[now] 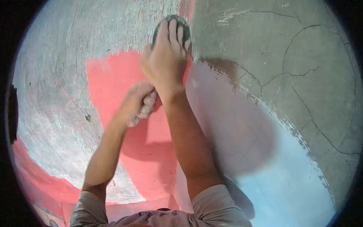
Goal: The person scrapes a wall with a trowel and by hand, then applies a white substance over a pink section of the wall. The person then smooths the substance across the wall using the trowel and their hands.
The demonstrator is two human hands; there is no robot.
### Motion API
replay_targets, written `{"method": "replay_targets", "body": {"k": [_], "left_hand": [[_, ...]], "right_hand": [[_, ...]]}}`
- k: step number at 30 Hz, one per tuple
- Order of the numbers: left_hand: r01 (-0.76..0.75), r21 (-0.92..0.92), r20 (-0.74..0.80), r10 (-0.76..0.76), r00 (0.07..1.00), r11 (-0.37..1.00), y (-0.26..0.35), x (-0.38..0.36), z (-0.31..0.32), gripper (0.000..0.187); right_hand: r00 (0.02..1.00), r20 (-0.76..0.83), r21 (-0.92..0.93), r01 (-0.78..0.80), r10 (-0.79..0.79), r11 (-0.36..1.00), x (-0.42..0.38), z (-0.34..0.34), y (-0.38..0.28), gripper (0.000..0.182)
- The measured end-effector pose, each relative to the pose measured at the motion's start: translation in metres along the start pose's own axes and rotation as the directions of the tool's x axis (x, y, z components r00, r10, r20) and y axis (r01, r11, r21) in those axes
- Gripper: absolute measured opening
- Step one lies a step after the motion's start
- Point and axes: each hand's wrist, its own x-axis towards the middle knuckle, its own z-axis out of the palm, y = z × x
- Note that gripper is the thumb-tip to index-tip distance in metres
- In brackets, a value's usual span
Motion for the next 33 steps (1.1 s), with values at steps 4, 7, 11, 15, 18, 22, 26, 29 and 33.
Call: {"method": "replay_targets", "body": {"k": [4, 7, 11, 15, 18, 22, 26, 29, 33], "left_hand": [[-0.109, 0.184, -0.132, 0.135, 0.982, 0.977, -0.014, 0.006, 0.009, 0.029], [-0.165, 0.248, -0.139, 0.204, 0.969, 0.955, 0.037, 0.022, 0.018, 0.034], [-0.157, 0.079, -0.023, 0.159, 0.987, 0.985, 0.051, 0.025, 0.000, 0.037], [-0.072, -0.172, 0.072, 0.085, 0.994, 0.983, 0.002, 0.008, -0.008, 0.039], [-0.120, -0.091, 0.047, 0.125, 0.991, 0.989, 0.013, 0.028, -0.002, 0.042], [-0.177, -0.077, 0.118, 0.185, 0.976, 0.981, 0.082, 0.063, 0.009, 0.042], [-0.136, -0.072, 0.040, 0.139, 0.989, 0.988, 0.033, 0.034, 0.010, 0.040], [-0.114, -0.072, -0.007, 0.114, 0.994, 0.991, 0.006, 0.021, 0.011, 0.039], [-0.245, -0.076, 0.060, 0.249, 0.967, 0.967, 0.086, 0.075, 0.015, 0.039]], "right_hand": [[0.998, -0.060, 0.005, 0.033, -0.032, 0.999, -0.009, 0.011, 0.016, 0.074], [0.979, -0.181, -0.123, 0.075, -0.096, 0.990, 0.050, 0.012, 0.011, 0.058], [0.980, -0.178, -0.127, 0.061, -0.083, 0.990, 0.060, 0.011, 0.005, 0.057], [0.960, -0.234, 0.057, 0.173, -0.156, 0.983, 0.005, 0.017, 0.012, 0.059], [0.975, -0.181, 0.066, 0.140, -0.126, 0.988, 0.034, 0.012, 0.018, 0.061], [0.988, -0.132, -0.005, 0.086, -0.086, 0.996, 0.113, 0.004, 0.008, 0.060], [0.935, -0.308, 0.002, 0.185, -0.175, 0.983, 0.041, 0.018, 0.028, 0.050], [0.937, -0.277, 0.002, 0.221, -0.212, 0.975, 0.025, 0.015, 0.031, 0.051], [0.983, -0.154, -0.069, 0.093, -0.103, 0.993, 0.122, 0.003, 0.005, 0.049]]}}
